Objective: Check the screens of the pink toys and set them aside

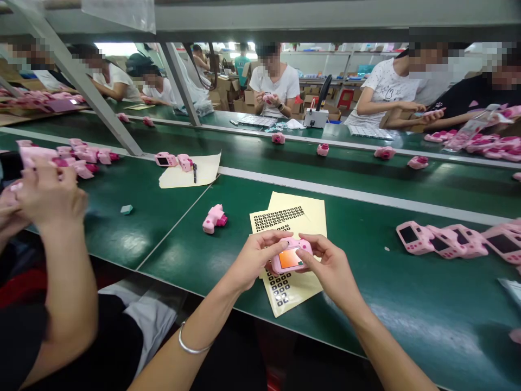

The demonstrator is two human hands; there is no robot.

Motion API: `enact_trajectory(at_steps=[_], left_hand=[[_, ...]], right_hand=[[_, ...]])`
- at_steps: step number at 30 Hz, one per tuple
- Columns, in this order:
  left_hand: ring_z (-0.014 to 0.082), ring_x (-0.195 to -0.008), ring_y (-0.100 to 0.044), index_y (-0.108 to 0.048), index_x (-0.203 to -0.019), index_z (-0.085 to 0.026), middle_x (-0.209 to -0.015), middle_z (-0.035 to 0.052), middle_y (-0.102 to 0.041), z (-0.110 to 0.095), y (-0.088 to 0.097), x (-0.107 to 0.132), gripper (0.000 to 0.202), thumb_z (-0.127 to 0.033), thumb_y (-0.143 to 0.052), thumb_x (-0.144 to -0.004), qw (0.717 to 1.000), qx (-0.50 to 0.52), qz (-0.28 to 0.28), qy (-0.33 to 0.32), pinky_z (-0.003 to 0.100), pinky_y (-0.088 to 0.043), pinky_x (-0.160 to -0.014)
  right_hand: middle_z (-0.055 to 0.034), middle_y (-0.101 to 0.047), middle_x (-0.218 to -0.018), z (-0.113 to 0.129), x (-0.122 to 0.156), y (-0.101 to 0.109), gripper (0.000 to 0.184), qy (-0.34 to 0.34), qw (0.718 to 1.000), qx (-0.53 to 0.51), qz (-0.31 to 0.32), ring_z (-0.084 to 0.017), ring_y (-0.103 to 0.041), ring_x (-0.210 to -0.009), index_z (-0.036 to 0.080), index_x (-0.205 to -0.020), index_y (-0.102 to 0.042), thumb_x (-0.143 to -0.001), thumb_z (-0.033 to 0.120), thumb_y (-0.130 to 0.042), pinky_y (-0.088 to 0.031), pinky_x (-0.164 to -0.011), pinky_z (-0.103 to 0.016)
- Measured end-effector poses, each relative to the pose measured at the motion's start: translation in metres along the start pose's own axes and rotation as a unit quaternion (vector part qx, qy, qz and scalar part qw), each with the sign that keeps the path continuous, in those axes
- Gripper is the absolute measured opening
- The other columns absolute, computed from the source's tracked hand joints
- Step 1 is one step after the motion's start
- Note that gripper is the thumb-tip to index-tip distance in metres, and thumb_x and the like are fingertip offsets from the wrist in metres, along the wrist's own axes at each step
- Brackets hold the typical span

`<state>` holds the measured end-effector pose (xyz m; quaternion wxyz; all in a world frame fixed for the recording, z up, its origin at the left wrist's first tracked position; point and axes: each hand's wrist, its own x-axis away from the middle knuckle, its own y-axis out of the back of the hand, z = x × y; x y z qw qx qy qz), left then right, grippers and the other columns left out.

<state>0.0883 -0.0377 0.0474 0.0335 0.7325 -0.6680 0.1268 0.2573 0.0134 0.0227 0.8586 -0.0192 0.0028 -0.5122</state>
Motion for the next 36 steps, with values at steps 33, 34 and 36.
enact_trajectory(at_steps=[33, 34, 36], left_hand=[[0.0282, -0.137, -0.036, -0.053, -0.133, -0.025, -0.145, 0.008, -0.043, -0.003, 0.121, -0.001, 0.06, -0.045, -0.066, -0.078, 0.783, -0.489, -0.318, -0.217, 0.049, -0.025, -0.119], [0.0299, -0.144, -0.025, -0.05, -0.136, -0.024, -0.153, 0.0082, -0.031, -0.002, 0.143, -0.002, 0.066, -0.044, -0.068, -0.075, 0.79, -0.507, -0.275, -0.209, 0.051, -0.018, -0.122], [0.0276, -0.149, -0.016, -0.037, -0.146, -0.023, -0.159, 0.0083, -0.019, 0.002, 0.175, -0.004, 0.074, -0.041, -0.063, -0.079, 0.834, -0.499, -0.15, -0.183, 0.049, -0.014, -0.125]], right_hand=[[-0.0055, -0.068, -0.084, -0.04, -0.024, 0.043, 0.044, -0.056, 0.975, -0.156, -0.146, -0.013, -0.061, -0.064, 0.013, -0.09, -0.066, -0.061, 0.041, -0.083, -0.05, -0.048, -0.021], [-0.0055, -0.067, -0.084, -0.041, -0.025, 0.047, 0.044, -0.054, 0.973, -0.159, -0.16, -0.012, -0.061, -0.063, 0.013, -0.091, -0.067, -0.061, 0.04, -0.083, -0.05, -0.048, -0.021], [-0.0056, -0.067, -0.084, -0.042, -0.027, 0.052, 0.044, -0.053, 0.97, -0.163, -0.171, -0.012, -0.06, -0.063, 0.012, -0.091, -0.068, -0.06, 0.04, -0.083, -0.049, -0.047, -0.02]])
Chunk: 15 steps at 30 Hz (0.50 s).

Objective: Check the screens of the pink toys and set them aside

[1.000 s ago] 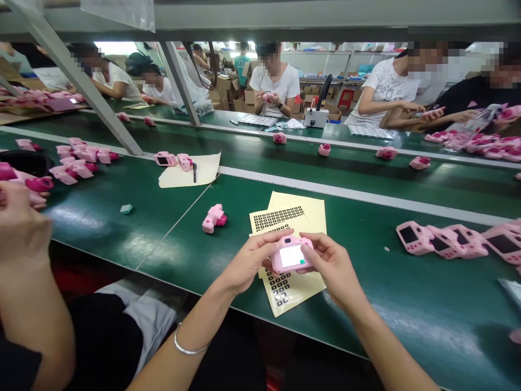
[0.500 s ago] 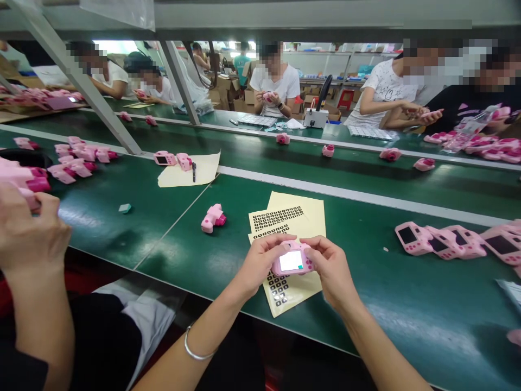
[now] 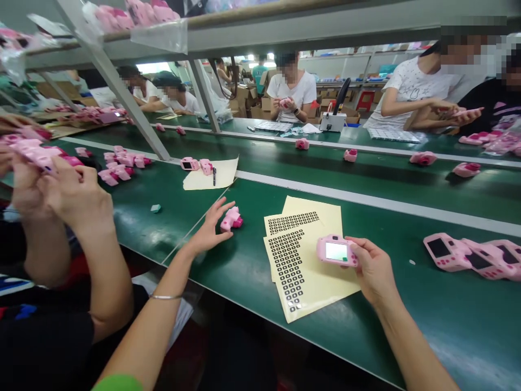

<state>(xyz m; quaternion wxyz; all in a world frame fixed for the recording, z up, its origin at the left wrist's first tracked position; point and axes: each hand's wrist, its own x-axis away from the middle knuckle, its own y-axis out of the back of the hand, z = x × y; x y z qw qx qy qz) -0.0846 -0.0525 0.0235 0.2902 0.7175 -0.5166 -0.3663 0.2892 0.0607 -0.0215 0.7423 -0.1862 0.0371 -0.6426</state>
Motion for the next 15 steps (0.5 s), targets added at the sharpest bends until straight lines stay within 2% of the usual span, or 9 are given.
enact_trajectory(at_steps=[2, 4, 6, 7, 9, 10, 12, 14, 15], left_hand=[[0.0242, -0.152, -0.012, -0.025, -0.152, -0.023, -0.161, 0.0081, -0.013, 0.012, -0.001, 0.002, 0.074, -0.036, -0.054, -0.085, 0.994, 0.046, 0.093, -0.016, 0.046, -0.011, -0.126], [0.0238, -0.153, -0.001, -0.012, -0.155, -0.025, -0.162, 0.0076, -0.004, 0.006, -0.01, 0.008, 0.076, -0.032, -0.048, -0.088, 0.989, 0.053, 0.135, -0.007, 0.047, -0.006, -0.126], [0.0268, -0.152, 0.012, 0.002, -0.156, -0.027, -0.162, 0.0068, 0.011, -0.009, -0.019, 0.017, 0.084, -0.032, -0.048, -0.088, 0.988, 0.034, 0.148, 0.017, 0.052, -0.004, -0.125], [0.0286, -0.151, 0.014, 0.008, -0.155, -0.029, -0.161, 0.0065, 0.017, -0.017, -0.021, 0.021, 0.089, -0.034, -0.05, -0.088, 0.988, 0.031, 0.146, 0.031, 0.055, -0.006, -0.124], [0.0318, -0.152, 0.006, 0.012, -0.153, -0.035, -0.159, 0.0066, 0.019, -0.027, -0.02, 0.026, 0.097, -0.041, -0.057, -0.086, 0.989, 0.041, 0.131, 0.056, 0.055, -0.018, -0.122], [0.0328, -0.152, 0.0, 0.008, -0.153, -0.039, -0.16, 0.006, 0.016, -0.029, -0.017, 0.027, 0.098, -0.044, -0.061, -0.083, 0.989, 0.041, 0.128, 0.06, 0.055, -0.023, -0.121], [0.0337, -0.151, -0.005, -0.014, -0.151, -0.045, -0.16, 0.0025, 0.006, -0.025, -0.009, 0.023, 0.093, -0.048, -0.07, -0.076, 0.987, 0.029, 0.151, 0.043, 0.054, -0.026, -0.12], [0.0318, -0.15, -0.01, -0.041, -0.141, -0.044, -0.16, 0.0002, -0.007, -0.017, -0.003, 0.015, 0.078, -0.047, -0.076, -0.071, 0.98, 0.034, 0.194, -0.005, 0.052, -0.021, -0.123], [0.0293, -0.148, -0.018, -0.05, -0.134, -0.04, -0.157, 0.0012, -0.018, -0.014, -0.003, 0.01, 0.071, -0.046, -0.078, -0.069, 0.977, 0.054, 0.206, -0.027, 0.049, -0.022, -0.123]], right_hand=[[-0.0058, -0.067, -0.084, 0.0, -0.001, 0.001, 0.044, -0.002, 1.0, 0.0, -0.001, -0.013, -0.061, -0.064, 0.013, -0.091, -0.068, -0.061, 0.04, -0.083, -0.05, -0.047, -0.02], [-0.0061, -0.067, -0.086, -0.001, 0.0, 0.001, 0.043, -0.003, 1.0, 0.006, 0.003, -0.013, -0.062, -0.066, 0.013, -0.091, -0.068, -0.062, 0.041, -0.083, -0.051, -0.049, -0.02], [-0.0064, -0.068, -0.089, -0.003, 0.0, 0.001, 0.043, 0.002, 1.0, 0.016, 0.001, -0.013, -0.062, -0.067, 0.013, -0.092, -0.068, -0.062, 0.041, -0.083, -0.052, -0.052, -0.021], [-0.0064, -0.068, -0.09, -0.004, 0.0, 0.002, 0.044, 0.004, 1.0, 0.021, -0.003, -0.013, -0.062, -0.068, 0.013, -0.092, -0.068, -0.062, 0.042, -0.083, -0.052, -0.053, -0.021], [-0.0066, -0.068, -0.091, -0.004, -0.002, 0.004, 0.046, 0.005, 0.999, 0.03, -0.016, -0.013, -0.063, -0.07, 0.013, -0.092, -0.068, -0.061, 0.043, -0.083, -0.052, -0.053, -0.02], [-0.0066, -0.068, -0.091, -0.004, -0.002, 0.005, 0.046, 0.003, 0.999, 0.031, -0.022, -0.014, -0.063, -0.07, 0.013, -0.092, -0.068, -0.06, 0.043, -0.084, -0.052, -0.052, -0.02], [-0.0064, -0.068, -0.09, -0.005, -0.003, 0.007, 0.047, -0.001, 0.999, 0.028, -0.028, -0.014, -0.063, -0.07, 0.013, -0.092, -0.069, -0.059, 0.043, -0.084, -0.053, -0.052, -0.02], [-0.0063, -0.068, -0.09, -0.005, -0.004, 0.008, 0.047, -0.002, 0.999, 0.025, -0.025, -0.013, -0.063, -0.069, 0.013, -0.092, -0.069, -0.059, 0.042, -0.084, -0.053, -0.053, -0.02], [-0.0063, -0.068, -0.09, -0.005, -0.004, 0.008, 0.047, -0.002, 0.999, 0.025, -0.022, -0.013, -0.063, -0.069, 0.013, -0.092, -0.069, -0.059, 0.042, -0.084, -0.053, -0.053, -0.02]])
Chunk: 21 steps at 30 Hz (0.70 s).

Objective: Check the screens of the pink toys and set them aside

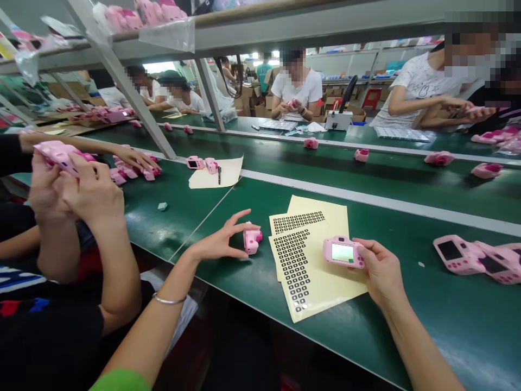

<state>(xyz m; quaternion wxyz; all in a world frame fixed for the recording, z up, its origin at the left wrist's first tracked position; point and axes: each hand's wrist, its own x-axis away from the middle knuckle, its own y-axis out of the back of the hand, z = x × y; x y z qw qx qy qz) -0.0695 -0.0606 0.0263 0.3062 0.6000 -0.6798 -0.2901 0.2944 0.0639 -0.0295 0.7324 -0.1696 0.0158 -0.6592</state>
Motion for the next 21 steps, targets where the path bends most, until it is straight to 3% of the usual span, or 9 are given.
enact_trajectory(at_steps=[2, 4, 6, 9, 11, 13, 18, 21], left_hand=[[0.0222, -0.133, -0.042, -0.059, -0.123, -0.031, -0.14, 0.0049, -0.042, 0.005, -0.002, -0.009, 0.063, -0.045, -0.081, -0.065, 0.999, 0.046, -0.015, -0.022, 0.041, -0.032, -0.118], [0.0162, -0.108, -0.054, -0.062, -0.113, -0.023, -0.115, 0.004, -0.054, 0.006, -0.01, -0.017, 0.061, -0.048, -0.082, -0.061, 0.997, 0.061, -0.056, -0.003, 0.034, -0.044, -0.104], [0.013, -0.095, -0.054, -0.065, -0.107, -0.022, -0.105, 0.0026, -0.052, 0.004, -0.021, -0.023, 0.056, -0.052, -0.08, -0.062, 0.994, 0.05, -0.094, 0.025, 0.03, -0.047, -0.095], [0.0149, -0.106, -0.053, -0.069, -0.103, -0.023, -0.114, 0.0035, -0.049, 0.001, -0.03, -0.025, 0.046, -0.051, -0.076, -0.067, 0.989, 0.057, -0.135, 0.027, 0.031, -0.043, -0.103], [0.0167, -0.113, -0.053, -0.068, -0.106, -0.022, -0.121, 0.0044, -0.052, 0.001, -0.032, -0.025, 0.043, -0.048, -0.073, -0.071, 0.986, 0.099, -0.134, 0.019, 0.031, -0.04, -0.107], [0.0163, -0.108, -0.056, -0.067, -0.107, -0.02, -0.116, 0.0049, -0.059, 0.001, -0.033, -0.024, 0.042, -0.047, -0.071, -0.074, 0.98, 0.153, -0.126, 0.027, 0.03, -0.043, -0.102], [0.0123, -0.09, -0.059, -0.069, -0.092, -0.015, -0.098, 0.0034, -0.065, 0.003, -0.043, -0.024, 0.037, -0.041, -0.078, -0.067, 0.943, 0.233, -0.231, 0.057, 0.022, -0.048, -0.083], [0.012, -0.083, -0.06, -0.067, -0.092, -0.015, -0.095, 0.0024, -0.062, -0.002, -0.05, -0.028, 0.041, -0.042, -0.08, -0.064, 0.903, 0.32, -0.273, 0.089, 0.021, -0.052, -0.071]], right_hand=[[-0.0063, -0.068, -0.091, -0.001, 0.0, 0.0, 0.047, 0.002, 1.0, 0.001, 0.007, -0.014, -0.063, -0.07, 0.013, -0.093, -0.069, -0.059, 0.043, -0.084, -0.054, -0.053, -0.02], [-0.0062, -0.068, -0.091, -0.002, 0.0, 0.0, 0.047, 0.005, 1.0, 0.0, 0.01, -0.014, -0.064, -0.071, 0.014, -0.093, -0.069, -0.06, 0.043, -0.084, -0.054, -0.054, -0.02], [-0.0061, -0.068, -0.091, -0.003, 0.0, 0.001, 0.047, 0.005, 1.0, -0.001, 0.006, -0.013, -0.064, -0.071, 0.013, -0.092, -0.069, -0.059, 0.043, -0.084, -0.054, -0.054, -0.02], [-0.0057, -0.068, -0.089, -0.003, -0.001, 0.002, 0.047, -0.001, 1.0, -0.002, 0.001, -0.013, -0.063, -0.069, 0.013, -0.092, -0.069, -0.058, 0.042, -0.084, -0.054, -0.053, -0.02], [-0.0058, -0.069, -0.09, -0.003, -0.002, 0.003, 0.047, -0.002, 1.0, -0.002, 0.0, -0.014, -0.064, -0.07, 0.013, -0.092, -0.068, -0.058, 0.042, -0.084, -0.055, -0.054, -0.021], [-0.0061, -0.069, -0.09, -0.003, -0.002, 0.003, 0.047, 0.0, 1.0, 0.0, -0.001, -0.014, -0.064, -0.07, 0.013, -0.091, -0.068, -0.058, 0.042, -0.084, -0.054, -0.054, -0.021], [-0.006, -0.069, -0.085, -0.002, -0.004, 0.001, 0.046, 0.015, 1.0, -0.001, -0.01, -0.013, -0.064, -0.068, 0.013, -0.091, -0.067, -0.058, 0.041, -0.082, -0.052, -0.053, -0.019], [-0.0058, -0.069, -0.083, -0.002, -0.005, 0.0, 0.045, 0.026, 1.0, -0.005, -0.012, -0.013, -0.063, -0.067, 0.013, -0.09, -0.066, -0.059, 0.04, -0.082, -0.051, -0.054, -0.021]])
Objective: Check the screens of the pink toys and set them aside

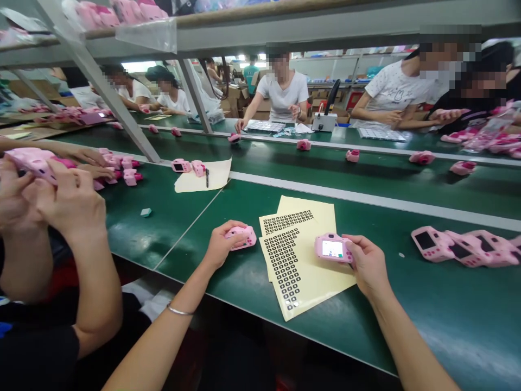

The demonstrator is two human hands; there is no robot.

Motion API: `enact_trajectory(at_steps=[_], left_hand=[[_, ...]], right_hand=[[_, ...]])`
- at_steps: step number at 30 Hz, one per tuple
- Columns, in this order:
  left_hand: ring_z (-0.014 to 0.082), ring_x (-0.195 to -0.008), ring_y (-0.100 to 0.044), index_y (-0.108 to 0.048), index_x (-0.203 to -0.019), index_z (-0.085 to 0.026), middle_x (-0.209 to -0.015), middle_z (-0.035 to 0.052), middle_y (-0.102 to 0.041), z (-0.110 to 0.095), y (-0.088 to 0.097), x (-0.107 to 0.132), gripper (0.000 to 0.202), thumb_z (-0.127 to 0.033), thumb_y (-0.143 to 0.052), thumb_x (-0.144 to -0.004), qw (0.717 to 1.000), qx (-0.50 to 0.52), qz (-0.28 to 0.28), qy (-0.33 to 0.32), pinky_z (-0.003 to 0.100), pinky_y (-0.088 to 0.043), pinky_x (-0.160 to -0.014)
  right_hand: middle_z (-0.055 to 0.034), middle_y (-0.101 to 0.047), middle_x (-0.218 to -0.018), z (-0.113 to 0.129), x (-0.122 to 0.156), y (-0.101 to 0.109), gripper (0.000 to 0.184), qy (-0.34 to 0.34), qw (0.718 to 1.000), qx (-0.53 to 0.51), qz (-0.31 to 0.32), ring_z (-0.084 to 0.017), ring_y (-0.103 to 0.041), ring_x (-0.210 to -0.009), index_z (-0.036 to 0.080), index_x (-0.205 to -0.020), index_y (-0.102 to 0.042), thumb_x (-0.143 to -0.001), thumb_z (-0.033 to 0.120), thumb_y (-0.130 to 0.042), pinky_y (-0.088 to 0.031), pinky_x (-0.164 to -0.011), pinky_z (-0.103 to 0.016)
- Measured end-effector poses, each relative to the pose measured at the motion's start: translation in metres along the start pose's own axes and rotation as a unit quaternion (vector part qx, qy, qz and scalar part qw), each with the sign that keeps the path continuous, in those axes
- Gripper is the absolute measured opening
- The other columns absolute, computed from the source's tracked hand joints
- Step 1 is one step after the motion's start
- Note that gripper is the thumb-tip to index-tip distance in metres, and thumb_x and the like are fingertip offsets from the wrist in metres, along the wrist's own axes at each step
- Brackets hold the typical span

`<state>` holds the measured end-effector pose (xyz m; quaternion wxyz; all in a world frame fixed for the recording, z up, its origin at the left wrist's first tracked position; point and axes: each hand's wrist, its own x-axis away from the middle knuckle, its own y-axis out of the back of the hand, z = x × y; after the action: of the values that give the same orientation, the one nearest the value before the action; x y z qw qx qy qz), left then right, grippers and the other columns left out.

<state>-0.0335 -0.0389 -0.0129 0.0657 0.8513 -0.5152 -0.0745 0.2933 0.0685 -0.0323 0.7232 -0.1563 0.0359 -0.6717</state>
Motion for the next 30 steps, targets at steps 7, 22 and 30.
enact_trajectory(at_steps=[7, 22, 30], left_hand=[[0.0121, -0.076, -0.062, -0.068, -0.086, -0.015, -0.087, 0.0017, -0.064, -0.025, -0.043, 0.01, 0.038, -0.033, -0.084, -0.057, 0.988, 0.147, 0.021, 0.048, 0.022, -0.054, -0.065], [0.0131, -0.077, -0.063, -0.069, -0.086, -0.014, -0.087, 0.0029, -0.067, -0.027, -0.078, 0.005, 0.034, -0.032, -0.081, -0.06, 0.994, 0.079, 0.063, 0.041, 0.021, -0.05, -0.066], [0.0115, -0.076, -0.061, -0.07, -0.088, -0.015, -0.089, 0.0026, -0.068, -0.02, -0.078, 0.006, 0.031, -0.034, -0.077, -0.065, 0.998, 0.008, 0.063, -0.006, 0.02, -0.046, -0.067]], right_hand=[[-0.009, -0.068, -0.088, 0.001, -0.012, 0.006, 0.046, 0.048, 0.997, 0.049, -0.033, -0.017, -0.063, -0.072, 0.011, -0.093, -0.065, -0.063, 0.045, -0.076, -0.051, -0.058, -0.026], [-0.027, -0.041, -0.137, 0.031, -0.036, 0.085, 0.059, 0.308, 0.715, 0.559, -0.285, -0.041, -0.037, -0.129, 0.006, -0.135, -0.051, -0.084, 0.036, -0.053, -0.034, -0.101, -0.057], [-0.0055, -0.065, -0.095, -0.002, 0.02, -0.048, 0.018, 0.184, 0.791, 0.518, 0.267, -0.017, -0.06, -0.083, 0.02, -0.09, -0.066, -0.09, 0.028, -0.049, -0.045, -0.072, -0.03]])
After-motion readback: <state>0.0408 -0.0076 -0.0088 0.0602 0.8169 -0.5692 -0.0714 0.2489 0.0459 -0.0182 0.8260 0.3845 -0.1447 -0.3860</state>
